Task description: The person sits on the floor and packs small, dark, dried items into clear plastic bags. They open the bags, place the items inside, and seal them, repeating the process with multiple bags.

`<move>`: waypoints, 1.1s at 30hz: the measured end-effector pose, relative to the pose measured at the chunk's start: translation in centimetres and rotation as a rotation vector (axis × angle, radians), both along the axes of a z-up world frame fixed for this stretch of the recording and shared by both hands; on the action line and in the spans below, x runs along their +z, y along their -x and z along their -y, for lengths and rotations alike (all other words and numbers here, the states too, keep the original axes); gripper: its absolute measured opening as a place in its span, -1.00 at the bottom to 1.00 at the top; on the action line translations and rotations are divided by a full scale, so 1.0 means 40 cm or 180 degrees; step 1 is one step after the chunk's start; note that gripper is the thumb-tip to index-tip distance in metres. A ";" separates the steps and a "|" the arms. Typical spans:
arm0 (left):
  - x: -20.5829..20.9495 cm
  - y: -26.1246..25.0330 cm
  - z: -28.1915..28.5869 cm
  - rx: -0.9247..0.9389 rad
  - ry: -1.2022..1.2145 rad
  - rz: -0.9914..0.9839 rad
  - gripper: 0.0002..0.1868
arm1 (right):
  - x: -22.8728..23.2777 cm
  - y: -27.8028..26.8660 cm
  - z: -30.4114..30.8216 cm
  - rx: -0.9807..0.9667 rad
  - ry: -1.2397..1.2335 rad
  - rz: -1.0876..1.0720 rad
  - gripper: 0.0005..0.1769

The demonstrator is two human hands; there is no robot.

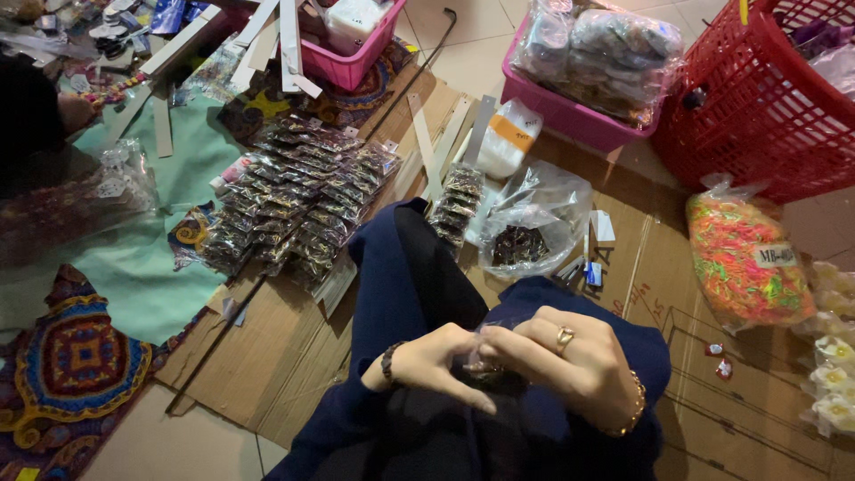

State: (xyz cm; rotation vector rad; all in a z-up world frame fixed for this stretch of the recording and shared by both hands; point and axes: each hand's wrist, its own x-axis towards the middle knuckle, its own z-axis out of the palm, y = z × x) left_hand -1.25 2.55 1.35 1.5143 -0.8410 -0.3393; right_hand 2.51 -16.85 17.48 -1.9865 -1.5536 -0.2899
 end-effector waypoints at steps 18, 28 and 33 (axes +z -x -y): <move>-0.045 -0.053 0.006 0.0727 0.0266 -0.0052 -0.69 | -0.020 -0.071 -0.013 0.0458 -0.0170 -0.0110 -0.77; -0.081 -0.102 0.021 0.1196 0.0860 -0.0116 -0.83 | -0.282 -0.233 0.102 -0.1443 -0.1771 -0.0441 -0.82; -0.054 -0.115 0.036 0.1157 0.0873 -0.0231 -0.86 | -0.537 -0.395 0.108 -0.2631 -0.0108 -0.1707 -0.88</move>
